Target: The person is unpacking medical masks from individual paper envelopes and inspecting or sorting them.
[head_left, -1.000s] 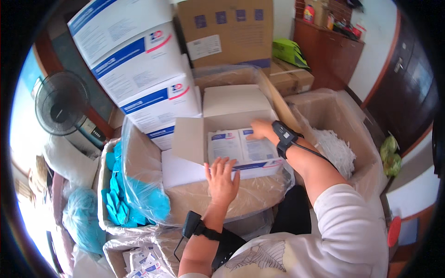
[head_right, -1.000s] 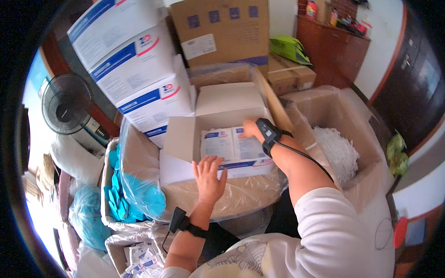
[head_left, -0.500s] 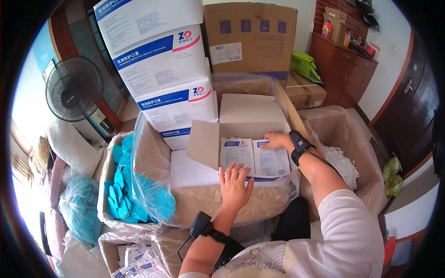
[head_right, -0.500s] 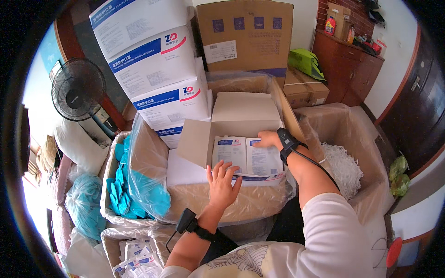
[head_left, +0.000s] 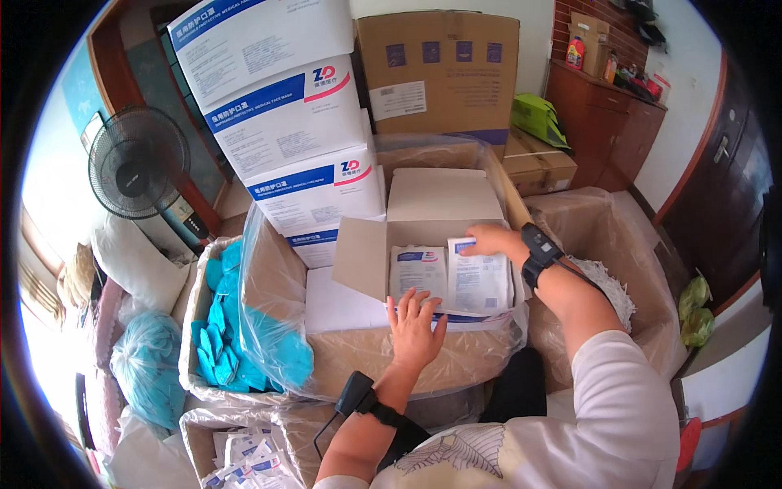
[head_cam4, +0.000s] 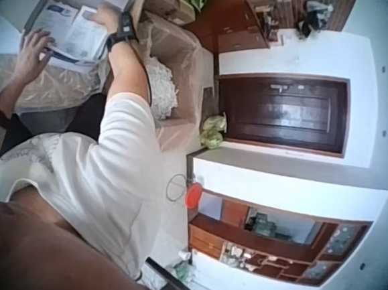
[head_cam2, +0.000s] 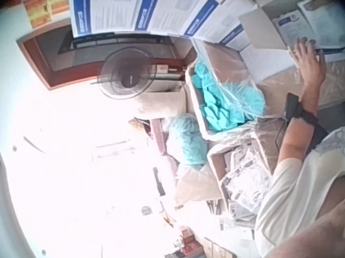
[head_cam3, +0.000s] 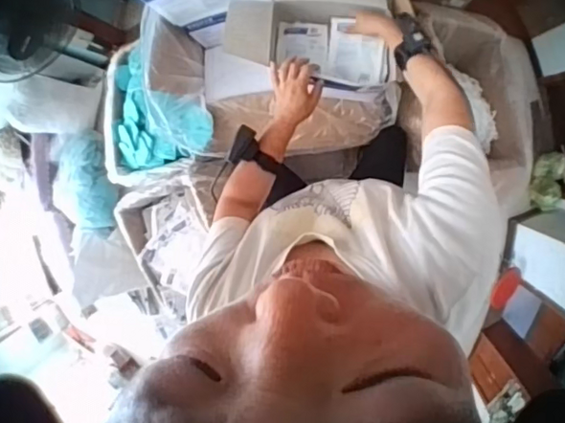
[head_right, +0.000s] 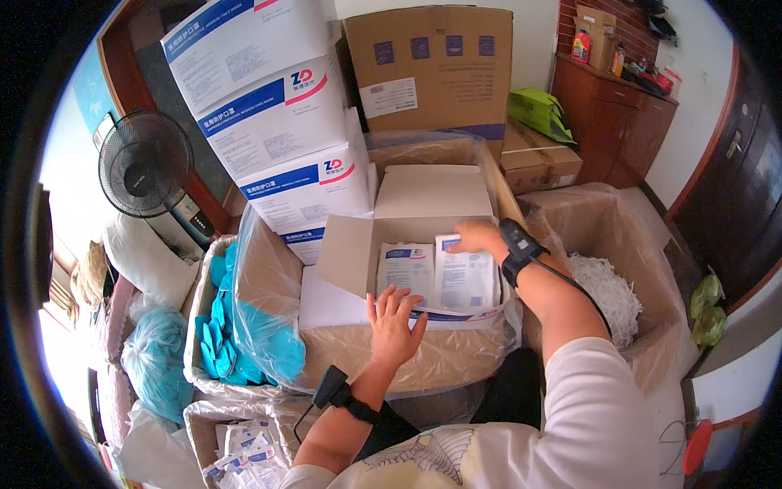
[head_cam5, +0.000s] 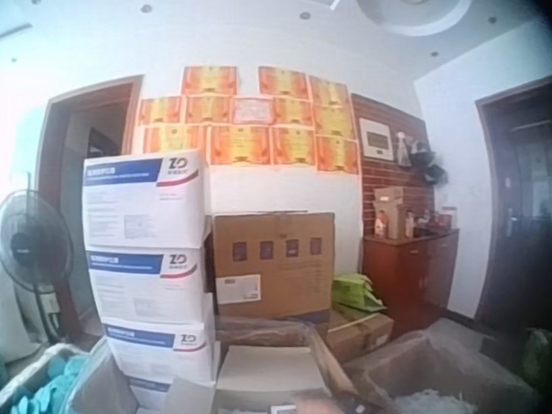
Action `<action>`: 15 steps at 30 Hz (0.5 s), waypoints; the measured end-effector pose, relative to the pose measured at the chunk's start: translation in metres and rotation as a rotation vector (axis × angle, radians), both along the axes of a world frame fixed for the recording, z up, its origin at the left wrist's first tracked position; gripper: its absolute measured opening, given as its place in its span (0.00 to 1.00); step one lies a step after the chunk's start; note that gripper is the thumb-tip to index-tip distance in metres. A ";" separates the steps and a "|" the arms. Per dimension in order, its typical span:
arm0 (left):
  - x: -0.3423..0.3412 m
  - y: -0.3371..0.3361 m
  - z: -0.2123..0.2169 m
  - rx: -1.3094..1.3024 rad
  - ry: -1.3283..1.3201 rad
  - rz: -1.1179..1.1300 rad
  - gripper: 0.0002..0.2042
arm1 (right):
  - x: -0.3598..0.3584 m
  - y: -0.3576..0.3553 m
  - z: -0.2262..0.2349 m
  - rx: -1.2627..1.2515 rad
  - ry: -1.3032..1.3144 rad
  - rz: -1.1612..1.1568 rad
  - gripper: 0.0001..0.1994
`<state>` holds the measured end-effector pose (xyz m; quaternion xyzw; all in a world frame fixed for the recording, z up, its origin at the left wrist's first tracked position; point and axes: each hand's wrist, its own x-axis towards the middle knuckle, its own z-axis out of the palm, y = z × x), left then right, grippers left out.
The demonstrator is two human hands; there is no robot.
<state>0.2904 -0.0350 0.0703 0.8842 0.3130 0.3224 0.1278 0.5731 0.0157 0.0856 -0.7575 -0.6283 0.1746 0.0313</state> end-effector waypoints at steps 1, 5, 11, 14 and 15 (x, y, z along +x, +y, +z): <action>-0.002 0.000 -0.001 -0.002 0.004 0.012 0.15 | -0.011 -0.003 0.023 -0.024 0.050 0.001 0.25; 0.000 -0.001 0.001 -0.024 -0.015 0.001 0.16 | 0.004 -0.021 0.054 -0.018 0.402 0.171 0.20; -0.006 0.007 0.011 -0.112 -0.172 -0.030 0.20 | -0.018 -0.081 0.123 0.277 0.406 0.207 0.15; 0.000 0.022 0.057 -0.163 -0.438 -0.109 0.23 | -0.037 -0.116 0.156 0.479 0.451 0.179 0.13; 0.005 0.019 0.087 -0.099 -0.476 -0.137 0.24 | -0.045 -0.129 0.167 0.518 0.480 0.167 0.13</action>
